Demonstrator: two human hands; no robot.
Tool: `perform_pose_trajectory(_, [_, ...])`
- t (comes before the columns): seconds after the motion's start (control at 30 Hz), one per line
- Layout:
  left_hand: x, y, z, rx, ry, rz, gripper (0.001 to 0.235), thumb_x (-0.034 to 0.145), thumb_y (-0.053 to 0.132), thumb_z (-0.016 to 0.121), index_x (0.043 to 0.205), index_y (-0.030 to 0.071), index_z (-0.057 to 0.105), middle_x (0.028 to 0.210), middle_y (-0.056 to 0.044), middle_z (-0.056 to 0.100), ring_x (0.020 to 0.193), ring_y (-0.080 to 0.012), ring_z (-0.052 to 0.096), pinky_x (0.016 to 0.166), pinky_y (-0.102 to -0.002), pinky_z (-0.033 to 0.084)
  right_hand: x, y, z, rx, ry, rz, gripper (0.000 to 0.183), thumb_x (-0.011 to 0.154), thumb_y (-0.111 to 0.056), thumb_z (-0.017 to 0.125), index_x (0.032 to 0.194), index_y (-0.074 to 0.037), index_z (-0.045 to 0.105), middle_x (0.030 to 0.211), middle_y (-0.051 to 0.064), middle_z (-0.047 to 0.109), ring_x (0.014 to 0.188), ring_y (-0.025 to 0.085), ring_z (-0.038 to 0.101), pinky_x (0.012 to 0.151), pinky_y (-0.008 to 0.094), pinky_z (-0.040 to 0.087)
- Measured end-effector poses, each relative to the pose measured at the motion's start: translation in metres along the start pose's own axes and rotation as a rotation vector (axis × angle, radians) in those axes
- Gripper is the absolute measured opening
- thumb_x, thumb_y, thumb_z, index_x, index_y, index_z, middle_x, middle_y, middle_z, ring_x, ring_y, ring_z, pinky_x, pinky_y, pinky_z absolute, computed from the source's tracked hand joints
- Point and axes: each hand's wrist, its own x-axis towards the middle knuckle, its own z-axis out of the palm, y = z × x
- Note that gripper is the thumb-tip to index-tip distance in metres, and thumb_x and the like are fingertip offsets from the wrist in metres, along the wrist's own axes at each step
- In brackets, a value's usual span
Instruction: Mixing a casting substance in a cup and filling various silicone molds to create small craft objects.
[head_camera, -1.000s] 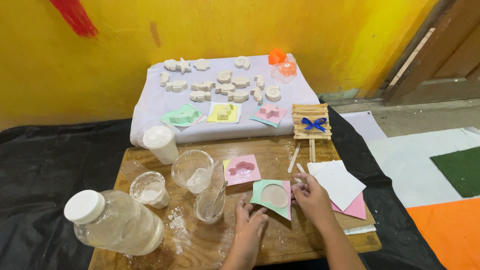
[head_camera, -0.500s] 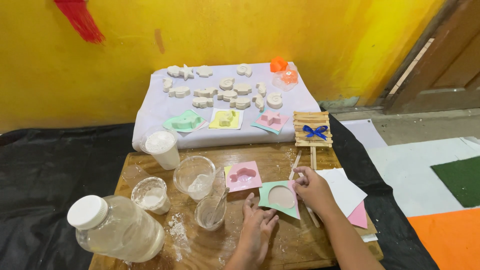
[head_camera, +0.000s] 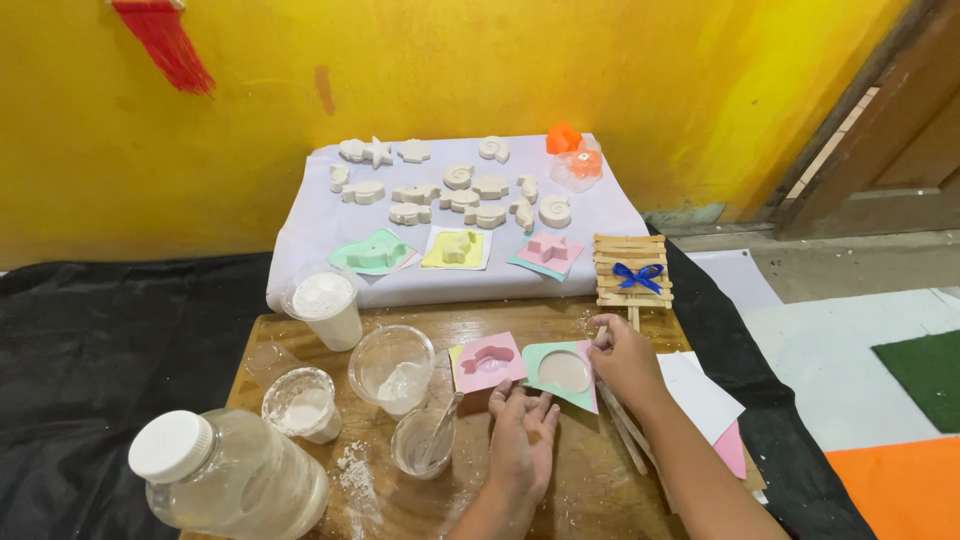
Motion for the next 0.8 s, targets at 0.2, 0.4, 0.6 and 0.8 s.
perform_pose_trajectory(0.2, [0.008,0.001,0.003,-0.018,-0.001,0.038,0.054,0.079,-0.012,0.041,0.126,0.013,0.033,0.142,-0.024,0.038,0.148,-0.0473,0.037,0.126,-0.056,0.026,0.015,-0.005,0.009,0.04,0.022,-0.012,0.04,0.087,-0.01,0.064,0.126,-0.018,0.065,0.089,0.0,0.074,0.08,0.018,0.068,0.074,0.036,0.053])
perform_pose_trajectory(0.4, [0.008,0.006,0.001,-0.073,0.022,0.065,0.049,0.084,-0.008,0.042,0.129,0.012,0.035,0.149,-0.027,0.039,0.15,-0.0427,0.039,0.125,-0.053,0.026,0.013,-0.023,0.005,0.029,0.021,-0.017,0.04,0.088,-0.012,0.063,0.127,-0.018,0.065,0.095,0.002,0.077,0.088,0.02,0.069,0.079,0.038,0.052])
perform_pose_trajectory(0.6, [0.001,0.014,0.005,-0.025,0.038,0.092,0.07,0.079,-0.006,0.046,0.142,0.025,0.033,0.154,-0.026,0.039,0.15,-0.0384,0.039,0.123,-0.051,0.025,0.015,-0.028,-0.001,0.016,0.001,0.029,0.039,0.088,-0.01,0.063,0.126,-0.017,0.065,0.086,0.001,0.076,0.08,0.019,0.071,0.078,0.036,0.052])
perform_pose_trajectory(0.8, [0.001,0.02,0.003,0.025,0.018,0.132,0.083,0.082,-0.006,0.051,0.156,0.019,0.024,0.16,-0.022,0.024,0.148,-0.0394,0.035,0.125,-0.05,0.027,-0.006,-0.03,-0.017,-0.159,-0.016,0.06,0.039,0.095,-0.021,0.057,0.133,-0.02,0.06,0.1,0.002,0.075,0.095,0.023,0.069,0.078,0.041,0.052])
